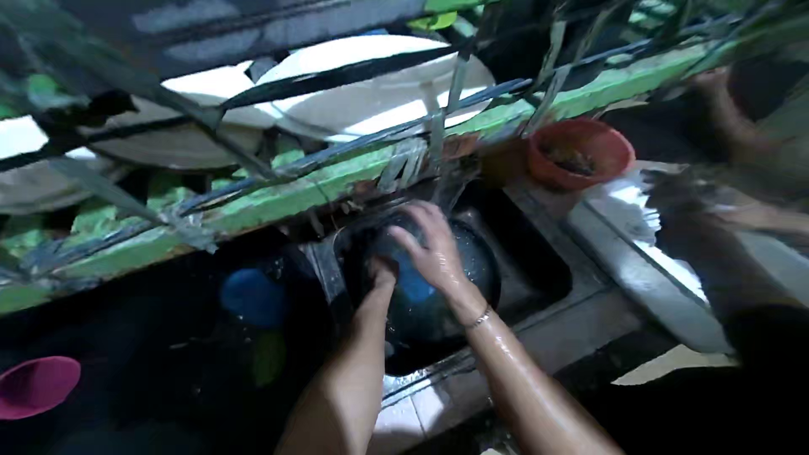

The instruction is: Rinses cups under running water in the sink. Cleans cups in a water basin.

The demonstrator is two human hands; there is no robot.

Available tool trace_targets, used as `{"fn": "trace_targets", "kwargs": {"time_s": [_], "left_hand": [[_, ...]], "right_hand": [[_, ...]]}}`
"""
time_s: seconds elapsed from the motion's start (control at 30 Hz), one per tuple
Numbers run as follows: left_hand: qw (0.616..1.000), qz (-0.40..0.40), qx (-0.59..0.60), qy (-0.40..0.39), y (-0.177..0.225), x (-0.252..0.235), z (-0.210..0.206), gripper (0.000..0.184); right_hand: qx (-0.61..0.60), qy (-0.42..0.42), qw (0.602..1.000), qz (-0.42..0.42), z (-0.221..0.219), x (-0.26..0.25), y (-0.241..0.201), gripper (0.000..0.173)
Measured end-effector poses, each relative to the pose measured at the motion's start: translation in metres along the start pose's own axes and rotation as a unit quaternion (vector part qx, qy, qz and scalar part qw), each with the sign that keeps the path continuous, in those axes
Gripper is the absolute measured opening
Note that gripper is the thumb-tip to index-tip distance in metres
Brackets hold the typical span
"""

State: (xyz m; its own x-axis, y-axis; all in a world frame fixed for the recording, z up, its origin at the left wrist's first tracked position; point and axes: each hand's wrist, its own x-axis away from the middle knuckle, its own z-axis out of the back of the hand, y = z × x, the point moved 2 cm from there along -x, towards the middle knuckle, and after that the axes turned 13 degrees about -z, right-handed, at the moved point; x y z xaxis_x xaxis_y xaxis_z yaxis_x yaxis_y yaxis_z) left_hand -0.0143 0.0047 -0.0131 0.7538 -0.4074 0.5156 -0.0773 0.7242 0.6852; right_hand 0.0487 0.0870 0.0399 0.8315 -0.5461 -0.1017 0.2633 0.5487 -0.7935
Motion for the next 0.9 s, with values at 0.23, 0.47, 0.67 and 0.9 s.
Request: {"fn": "trace_targets", "kwargs": {"time_s": [0.23, 0.47, 0.67, 0.9], "left_hand": [[0.992, -0.096, 0.041, 0.072, 0.026, -0.06, -0.02, 0.039], [0.922, -0.365, -0.112, 0.061, 0.076, -0.063, -0.032, 0.048], [0.979, -0.178, 0.097, -0.029, 0.091, -0.09, -0.045, 0.05], [0.933, -0.345, -0.06, -0.078, 0.083, -0.083, -0.059, 0.035]], "right_hand": [[-0.452, -0.112, 0.793, -0.392, -0.045, -0.005, 0.162, 0.056], [-0.469, 0.016, 0.804, -0.365, -0.033, -0.066, 0.204, 0.055], [-0.401, 0.163, 0.883, -0.179, -0.007, -0.087, 0.184, 0.015], [-0.475, -0.087, 0.719, -0.5, -0.006, -0.101, 0.201, 0.062]]}}
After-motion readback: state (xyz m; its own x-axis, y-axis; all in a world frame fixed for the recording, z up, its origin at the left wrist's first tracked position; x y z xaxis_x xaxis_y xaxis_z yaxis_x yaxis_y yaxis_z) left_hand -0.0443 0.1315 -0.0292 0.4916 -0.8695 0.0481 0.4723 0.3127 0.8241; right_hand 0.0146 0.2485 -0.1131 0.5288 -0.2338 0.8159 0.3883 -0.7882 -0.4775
